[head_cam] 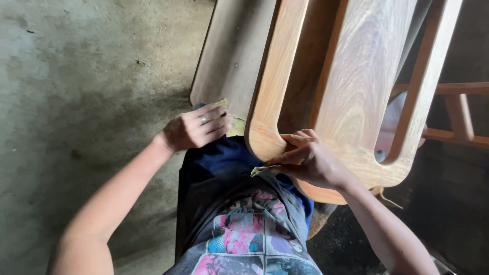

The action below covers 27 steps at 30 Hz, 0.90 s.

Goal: Sanding a wooden chair component with sandpaper to smooth the surface

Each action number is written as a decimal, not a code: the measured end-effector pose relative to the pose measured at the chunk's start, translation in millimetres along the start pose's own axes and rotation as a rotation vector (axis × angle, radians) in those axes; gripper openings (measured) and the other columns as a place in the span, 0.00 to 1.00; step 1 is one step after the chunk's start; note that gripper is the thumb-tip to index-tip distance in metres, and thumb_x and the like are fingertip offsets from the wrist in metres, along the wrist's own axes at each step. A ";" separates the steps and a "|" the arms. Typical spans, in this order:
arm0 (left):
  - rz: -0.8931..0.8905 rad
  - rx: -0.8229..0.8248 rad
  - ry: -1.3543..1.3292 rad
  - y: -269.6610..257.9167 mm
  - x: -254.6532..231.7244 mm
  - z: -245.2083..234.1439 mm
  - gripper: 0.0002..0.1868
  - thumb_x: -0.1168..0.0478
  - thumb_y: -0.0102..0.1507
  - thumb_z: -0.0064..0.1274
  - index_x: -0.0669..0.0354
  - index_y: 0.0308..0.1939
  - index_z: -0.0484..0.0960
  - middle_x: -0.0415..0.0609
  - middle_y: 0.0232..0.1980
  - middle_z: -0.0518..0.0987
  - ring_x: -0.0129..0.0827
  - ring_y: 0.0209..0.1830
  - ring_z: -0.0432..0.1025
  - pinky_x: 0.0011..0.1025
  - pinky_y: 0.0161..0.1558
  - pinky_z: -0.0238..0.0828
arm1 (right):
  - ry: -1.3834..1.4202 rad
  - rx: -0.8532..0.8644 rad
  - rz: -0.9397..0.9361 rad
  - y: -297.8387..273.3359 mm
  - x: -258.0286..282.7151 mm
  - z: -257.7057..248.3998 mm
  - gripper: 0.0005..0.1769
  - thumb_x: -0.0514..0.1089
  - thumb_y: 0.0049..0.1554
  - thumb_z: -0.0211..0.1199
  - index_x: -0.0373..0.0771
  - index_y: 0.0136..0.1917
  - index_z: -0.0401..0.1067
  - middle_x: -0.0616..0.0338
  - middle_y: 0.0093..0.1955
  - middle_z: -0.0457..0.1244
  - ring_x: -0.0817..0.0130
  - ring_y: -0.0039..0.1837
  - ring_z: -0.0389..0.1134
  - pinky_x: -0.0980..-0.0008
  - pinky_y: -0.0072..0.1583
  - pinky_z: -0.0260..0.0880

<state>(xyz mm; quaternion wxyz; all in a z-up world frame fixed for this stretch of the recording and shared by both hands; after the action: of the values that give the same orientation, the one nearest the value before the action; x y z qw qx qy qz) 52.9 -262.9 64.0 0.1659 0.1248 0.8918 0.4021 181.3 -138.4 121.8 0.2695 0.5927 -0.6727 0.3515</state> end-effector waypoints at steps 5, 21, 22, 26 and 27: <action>-1.100 -0.373 -0.152 -25.8 47.1 -32.4 0.10 0.71 0.57 0.44 0.59 0.41 0.77 0.48 0.38 0.77 0.33 0.40 0.71 0.29 0.40 0.69 | -0.089 -0.008 0.086 -4.3 -29.7 14.1 0.08 0.55 0.41 0.62 0.56 0.35 0.75 0.45 0.42 0.62 0.51 0.44 0.62 0.61 0.50 0.56; -1.386 -0.222 -0.487 94.5 15.0 24.8 0.13 0.55 0.50 0.55 0.61 0.31 0.74 0.43 0.29 0.76 0.22 0.29 0.68 0.21 0.32 0.65 | 0.161 -0.264 0.171 -57.8 51.5 -60.7 0.14 0.38 0.45 0.57 0.35 0.48 0.67 0.55 0.54 0.61 0.69 0.49 0.67 0.75 0.54 0.65; -1.392 -0.291 -0.600 100.2 15.3 35.2 0.11 0.59 0.51 0.55 0.62 0.32 0.75 0.45 0.29 0.77 0.21 0.29 0.67 0.23 0.33 0.68 | 0.093 -0.495 0.289 -65.5 30.2 -73.6 0.09 0.40 0.43 0.61 0.45 0.41 0.70 0.66 0.40 0.62 0.75 0.41 0.67 0.79 0.49 0.65; -1.335 -0.305 -0.714 126.9 6.2 59.5 0.12 0.60 0.54 0.53 0.65 0.36 0.74 0.49 0.31 0.76 0.18 0.33 0.63 0.27 0.37 0.70 | 0.250 -0.983 0.373 -96.4 -68.0 -96.5 0.07 0.34 0.49 0.58 0.42 0.31 0.70 0.62 0.20 0.60 0.72 0.26 0.63 0.77 0.41 0.64; -1.333 -0.289 -0.726 125.5 3.3 69.3 0.12 0.60 0.54 0.53 0.65 0.36 0.74 0.49 0.31 0.76 0.18 0.33 0.63 0.27 0.37 0.70 | 0.249 -0.996 0.387 -102.2 -94.1 -97.6 0.07 0.34 0.49 0.58 0.42 0.31 0.70 0.62 0.20 0.60 0.72 0.26 0.63 0.77 0.41 0.64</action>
<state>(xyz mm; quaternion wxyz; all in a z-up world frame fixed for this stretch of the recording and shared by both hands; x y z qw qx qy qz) 88.5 -133.9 115.4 0.6698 -0.3374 0.6067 0.2635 291.3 -9.0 123.5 0.5255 0.2129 -0.8175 0.1013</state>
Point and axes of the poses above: each hand's wrist, its own y-axis towards the middle knuckle, its own z-axis out of the palm, x = y × z, the point moved 6 cm from there along y, towards the middle knuckle
